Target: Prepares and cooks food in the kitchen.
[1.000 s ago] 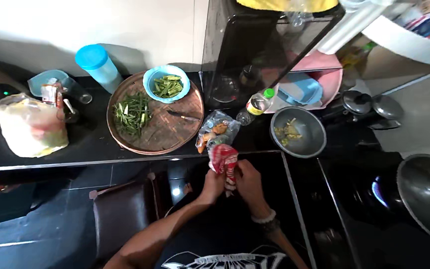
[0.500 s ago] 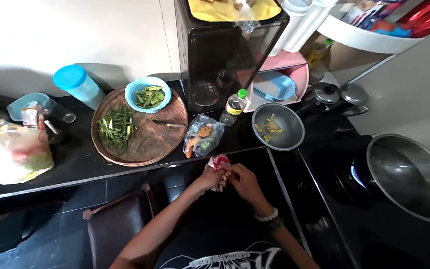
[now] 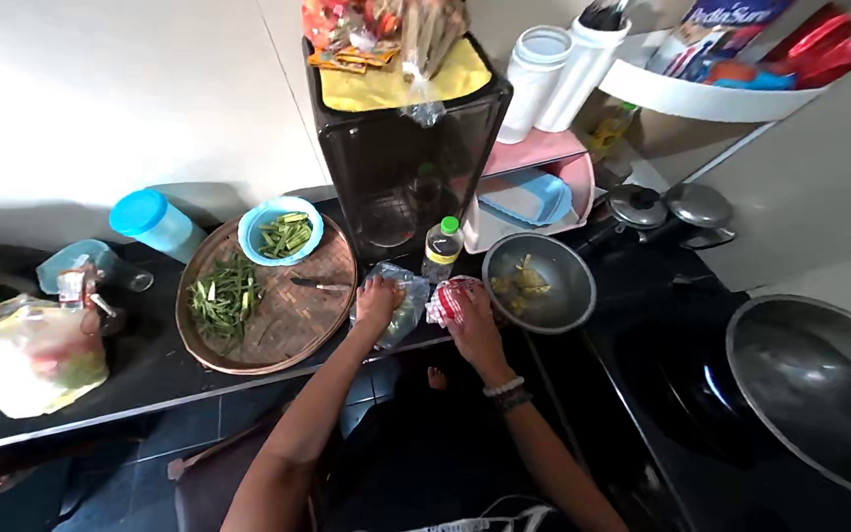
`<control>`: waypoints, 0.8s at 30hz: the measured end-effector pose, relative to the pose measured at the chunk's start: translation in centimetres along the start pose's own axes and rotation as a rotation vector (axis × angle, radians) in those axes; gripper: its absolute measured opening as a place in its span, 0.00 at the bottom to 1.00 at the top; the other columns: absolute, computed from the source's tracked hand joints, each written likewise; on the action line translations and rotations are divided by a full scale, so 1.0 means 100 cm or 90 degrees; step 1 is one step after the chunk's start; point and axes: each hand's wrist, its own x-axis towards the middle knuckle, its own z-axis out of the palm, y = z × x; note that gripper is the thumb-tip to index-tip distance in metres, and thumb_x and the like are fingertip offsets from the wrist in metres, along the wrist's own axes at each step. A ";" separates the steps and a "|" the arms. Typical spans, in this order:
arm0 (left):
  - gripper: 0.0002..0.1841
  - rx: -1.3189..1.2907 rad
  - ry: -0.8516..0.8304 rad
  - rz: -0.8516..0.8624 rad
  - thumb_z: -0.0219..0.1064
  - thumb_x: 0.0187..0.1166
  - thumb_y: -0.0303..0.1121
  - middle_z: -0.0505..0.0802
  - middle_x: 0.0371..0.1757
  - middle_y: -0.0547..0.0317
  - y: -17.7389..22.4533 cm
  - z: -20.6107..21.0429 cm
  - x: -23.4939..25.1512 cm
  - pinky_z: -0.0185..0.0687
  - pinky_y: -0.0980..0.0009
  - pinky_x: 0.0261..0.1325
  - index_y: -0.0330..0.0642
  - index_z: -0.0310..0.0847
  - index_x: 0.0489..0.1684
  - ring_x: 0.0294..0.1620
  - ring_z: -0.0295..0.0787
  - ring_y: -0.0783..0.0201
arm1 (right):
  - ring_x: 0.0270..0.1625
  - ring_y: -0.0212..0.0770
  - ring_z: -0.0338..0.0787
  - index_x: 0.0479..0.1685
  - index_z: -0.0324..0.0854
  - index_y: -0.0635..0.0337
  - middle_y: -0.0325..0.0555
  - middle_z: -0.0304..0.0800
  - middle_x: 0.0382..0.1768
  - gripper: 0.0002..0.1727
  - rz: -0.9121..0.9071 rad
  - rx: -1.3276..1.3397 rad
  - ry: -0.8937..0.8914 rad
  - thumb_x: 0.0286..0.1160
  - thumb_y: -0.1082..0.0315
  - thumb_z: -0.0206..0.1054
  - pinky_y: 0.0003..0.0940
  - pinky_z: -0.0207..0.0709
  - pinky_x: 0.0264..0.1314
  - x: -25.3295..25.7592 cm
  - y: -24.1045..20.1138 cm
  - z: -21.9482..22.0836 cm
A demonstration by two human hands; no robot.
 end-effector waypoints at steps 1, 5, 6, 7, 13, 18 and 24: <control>0.24 0.019 0.004 0.008 0.62 0.86 0.48 0.80 0.78 0.41 0.003 -0.001 0.000 0.66 0.38 0.79 0.43 0.80 0.74 0.82 0.73 0.41 | 0.80 0.65 0.75 0.81 0.77 0.50 0.64 0.56 0.90 0.30 -0.018 0.017 0.028 0.77 0.55 0.69 0.58 0.78 0.74 -0.001 0.002 0.004; 0.24 0.035 -0.010 0.019 0.64 0.85 0.43 0.83 0.73 0.38 0.005 -0.003 -0.001 0.68 0.39 0.78 0.40 0.77 0.75 0.76 0.78 0.40 | 0.81 0.63 0.75 0.74 0.83 0.51 0.64 0.64 0.86 0.24 -0.065 0.040 0.075 0.77 0.59 0.69 0.55 0.76 0.77 -0.002 0.010 0.012; 0.23 0.022 -0.009 0.009 0.64 0.85 0.42 0.85 0.72 0.40 0.002 -0.004 -0.003 0.67 0.39 0.79 0.42 0.77 0.75 0.75 0.80 0.41 | 0.82 0.62 0.74 0.73 0.83 0.51 0.64 0.65 0.86 0.24 -0.071 0.043 0.076 0.78 0.59 0.69 0.54 0.75 0.78 -0.002 0.011 0.012; 0.22 -0.002 0.000 -0.003 0.63 0.86 0.41 0.86 0.72 0.43 -0.001 -0.005 -0.005 0.66 0.39 0.80 0.45 0.77 0.75 0.75 0.81 0.44 | 0.83 0.62 0.73 0.73 0.83 0.52 0.64 0.65 0.85 0.24 -0.077 0.050 0.081 0.78 0.58 0.69 0.54 0.74 0.79 -0.002 0.011 0.010; 0.19 -0.459 0.183 -0.001 0.71 0.80 0.39 0.94 0.56 0.48 -0.033 -0.030 -0.041 0.84 0.53 0.69 0.38 0.86 0.64 0.58 0.92 0.56 | 0.82 0.65 0.73 0.72 0.84 0.56 0.66 0.71 0.81 0.23 -0.134 0.099 0.137 0.80 0.61 0.66 0.61 0.72 0.80 0.001 0.012 0.000; 0.13 -1.130 0.162 0.011 0.62 0.85 0.26 0.92 0.49 0.45 -0.016 -0.092 -0.108 0.89 0.59 0.61 0.29 0.77 0.62 0.48 0.93 0.57 | 0.82 0.69 0.72 0.70 0.85 0.58 0.69 0.74 0.78 0.22 -0.171 0.130 0.156 0.79 0.62 0.64 0.65 0.69 0.80 0.006 0.006 0.007; 0.21 -1.257 0.226 0.475 0.73 0.78 0.34 0.92 0.56 0.56 0.000 -0.132 -0.197 0.89 0.60 0.62 0.51 0.78 0.69 0.54 0.92 0.61 | 0.81 0.64 0.75 0.67 0.86 0.59 0.66 0.78 0.76 0.21 -0.217 0.125 0.139 0.79 0.62 0.65 0.62 0.69 0.82 0.007 -0.015 0.012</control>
